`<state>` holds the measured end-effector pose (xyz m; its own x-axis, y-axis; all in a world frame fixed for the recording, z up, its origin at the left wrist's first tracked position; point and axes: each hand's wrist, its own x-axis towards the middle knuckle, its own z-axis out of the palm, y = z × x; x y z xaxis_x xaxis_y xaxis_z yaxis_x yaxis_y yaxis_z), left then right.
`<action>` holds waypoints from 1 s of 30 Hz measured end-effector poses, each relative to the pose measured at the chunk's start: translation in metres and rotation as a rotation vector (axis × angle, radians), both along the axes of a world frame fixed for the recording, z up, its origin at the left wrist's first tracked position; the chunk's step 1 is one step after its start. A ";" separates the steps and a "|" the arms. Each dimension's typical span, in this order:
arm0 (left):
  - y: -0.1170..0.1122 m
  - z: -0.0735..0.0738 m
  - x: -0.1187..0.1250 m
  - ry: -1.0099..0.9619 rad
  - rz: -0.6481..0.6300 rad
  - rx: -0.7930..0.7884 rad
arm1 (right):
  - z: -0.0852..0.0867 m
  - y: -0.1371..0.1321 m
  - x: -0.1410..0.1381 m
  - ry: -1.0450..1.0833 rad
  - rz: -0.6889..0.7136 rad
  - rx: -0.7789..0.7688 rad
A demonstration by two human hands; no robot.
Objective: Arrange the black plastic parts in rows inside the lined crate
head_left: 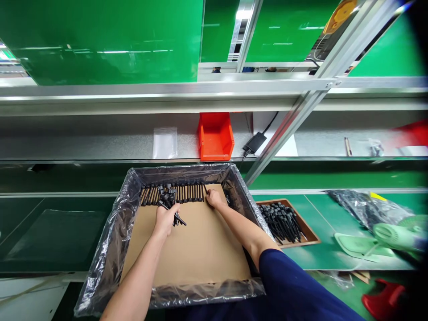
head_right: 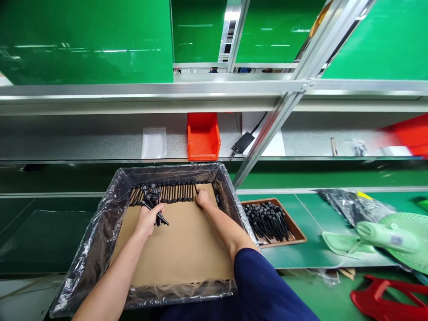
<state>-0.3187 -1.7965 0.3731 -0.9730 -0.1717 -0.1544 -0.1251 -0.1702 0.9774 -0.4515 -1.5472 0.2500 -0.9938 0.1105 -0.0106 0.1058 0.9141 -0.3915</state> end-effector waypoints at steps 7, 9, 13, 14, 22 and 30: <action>0.001 0.000 0.000 0.027 -0.018 0.048 | 0.003 -0.005 0.003 0.003 -0.017 -0.032; 0.001 -0.001 0.000 0.047 -0.026 0.055 | 0.005 -0.007 0.003 0.000 -0.023 -0.047; 0.001 -0.001 -0.001 0.075 -0.033 0.055 | 0.009 -0.011 0.005 -0.004 -0.042 -0.083; 0.001 -0.002 -0.001 0.077 -0.035 0.054 | 0.010 -0.011 0.006 -0.004 -0.048 -0.091; 0.003 -0.003 -0.002 0.077 -0.040 0.059 | 0.049 -0.041 0.036 0.101 0.081 -0.629; 0.004 -0.014 -0.001 0.071 -0.077 -0.043 | 0.086 -0.123 0.099 -0.174 0.299 -1.459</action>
<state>-0.3194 -1.7928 0.3592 -0.9918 -0.1014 -0.0784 -0.0659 -0.1208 0.9905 -0.3523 -1.6704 0.3362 -0.9519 -0.3030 -0.0464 0.1304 -0.2633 -0.9559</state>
